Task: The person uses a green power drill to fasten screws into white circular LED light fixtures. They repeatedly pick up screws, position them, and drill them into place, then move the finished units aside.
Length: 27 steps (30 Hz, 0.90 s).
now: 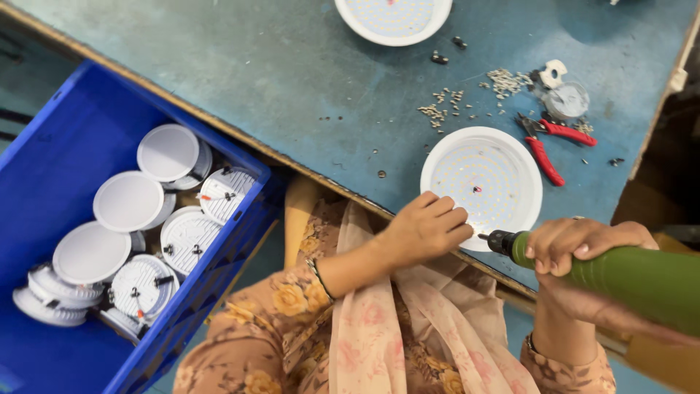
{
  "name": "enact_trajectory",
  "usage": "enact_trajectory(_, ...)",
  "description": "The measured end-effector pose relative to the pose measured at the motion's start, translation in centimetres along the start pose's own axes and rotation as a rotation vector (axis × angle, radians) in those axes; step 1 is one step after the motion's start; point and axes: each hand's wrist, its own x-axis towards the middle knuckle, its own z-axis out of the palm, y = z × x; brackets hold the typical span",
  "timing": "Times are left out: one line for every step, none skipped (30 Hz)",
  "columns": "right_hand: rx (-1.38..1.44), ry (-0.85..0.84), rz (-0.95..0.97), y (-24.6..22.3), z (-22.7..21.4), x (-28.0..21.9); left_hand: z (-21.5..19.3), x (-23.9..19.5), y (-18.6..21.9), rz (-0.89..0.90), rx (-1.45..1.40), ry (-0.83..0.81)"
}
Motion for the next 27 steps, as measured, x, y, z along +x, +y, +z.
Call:
enact_trajectory(-0.025, 0.033, -0.018, -0.2, 0.0, -0.4, 0.2, 0.6, 1.0, -0.056, -0.042, -0.041)
enact_trajectory(-0.043, 0.050, -0.036, -0.4, -0.1, -0.5, 0.4, 1.2, 1.6, -0.112, -0.083, -0.084)
enact_trajectory(-0.059, 0.049, -0.032, -0.8, -0.3, -0.6, 0.6, 1.7, 1.6, -0.164, -0.200, -0.157)
enact_trajectory(-0.076, 0.048, -0.029, -1.2, -0.5, -0.8, 0.7, 2.1, 1.3, -0.215, -0.316, -0.233)
enact_trajectory(-0.086, 0.027, -0.003, -1.8, -0.7, -0.8, 0.8, 2.5, 0.9, -0.270, -0.428, -0.310)
enact_trajectory(-0.094, 0.027, 0.006, -2.3, -0.7, -1.0, 1.1, 2.9, 0.5, -0.279, -0.419, -0.327)
enact_trajectory(-0.097, 0.024, 0.014, -2.6, -0.7, -1.0, 1.3, 3.3, -0.1, -0.289, -0.405, -0.344)
enact_trajectory(-0.098, 0.042, 0.004, -2.8, -0.6, -1.2, 1.6, 3.6, -0.4, -0.300, -0.391, -0.361)
enact_trajectory(-0.087, 0.047, -0.016, -2.8, -0.5, -1.2, 1.9, 3.9, -0.5, -0.244, -0.378, -0.357)
enact_trajectory(-0.076, 0.051, -0.035, -2.8, -0.4, -1.2, 2.5, 4.3, -0.6, -0.188, -0.365, -0.353)
enact_trajectory(-0.056, 0.044, -0.061, -2.7, -0.2, -1.3, 3.0, 4.5, -0.5, -0.134, -0.354, -0.348)
enact_trajectory(-0.037, 0.036, -0.086, -2.6, -0.1, -1.4, 3.4, 4.7, -0.5, -0.092, -0.288, -0.365)
enact_trajectory(-0.044, 0.028, -0.105, -2.5, -0.1, -1.5, 3.9, 4.8, -0.4, -0.052, -0.225, -0.381)
enact_trajectory(-0.051, 0.020, -0.123, -2.4, 0.0, -1.5, 4.3, 4.8, -0.4, -0.012, -0.162, -0.396)
enact_trajectory(-0.057, 0.011, -0.139, -2.4, -0.1, -1.4, 4.6, 4.8, -0.4, 0.006, -0.166, -0.409)
enact_trajectory(-0.068, 0.020, -0.146, -2.3, -0.1, -1.4, 4.8, 4.8, -0.6, 0.024, -0.170, -0.422)
enact_trajectory(-0.078, 0.028, -0.153, -2.3, -0.1, -1.4, 5.0, 4.8, -0.8, 0.040, -0.172, -0.436)
enact_trajectory(-0.087, 0.035, -0.160, -2.4, -0.1, -1.4, 5.0, 4.8, -1.0, -0.005, -0.223, -0.429)
enact_trajectory(-0.082, 0.043, -0.106, -2.7, -0.2, -1.3, 5.0, 4.7, -1.2, -0.049, -0.272, -0.422)
enact_trajectory(-0.077, 0.051, -0.052, -3.1, -0.4, -1.1, 4.9, 4.7, -1.4, -0.094, -0.320, -0.414)
enact_trajectory(-0.073, 0.060, 0.002, -3.3, -0.5, -1.1, 4.8, 4.6, -1.4, -0.093, -0.333, -0.393)
enact_trajectory(-0.071, 0.064, 0.011, -3.2, -0.6, -1.0, 4.8, 4.6, -1.4, -0.092, -0.346, -0.373)
enact_trajectory(-0.071, 0.067, 0.021, -3.1, -0.7, -1.0, 4.7, 4.5, -1.3, -0.091, -0.361, -0.351)
enact_trajectory(-0.071, 0.071, 0.032, -3.0, -0.8, -1.0, 4.7, 4.5, -1.3, -0.120, -0.360, -0.375)
enact_trajectory(-0.046, 0.071, -0.014, -2.5, -0.7, -1.1, 4.7, 4.6, -1.3, -0.149, -0.358, -0.397)
enact_trajectory(-0.020, 0.071, -0.059, -1.8, -0.6, -1.2, 4.7, 4.7, -1.3, -0.178, -0.355, -0.419)
enact_trajectory(-0.009, 0.071, -0.082, -1.5, -0.6, -1.2, 4.7, 4.8, -1.2, -0.191, -0.356, -0.429)
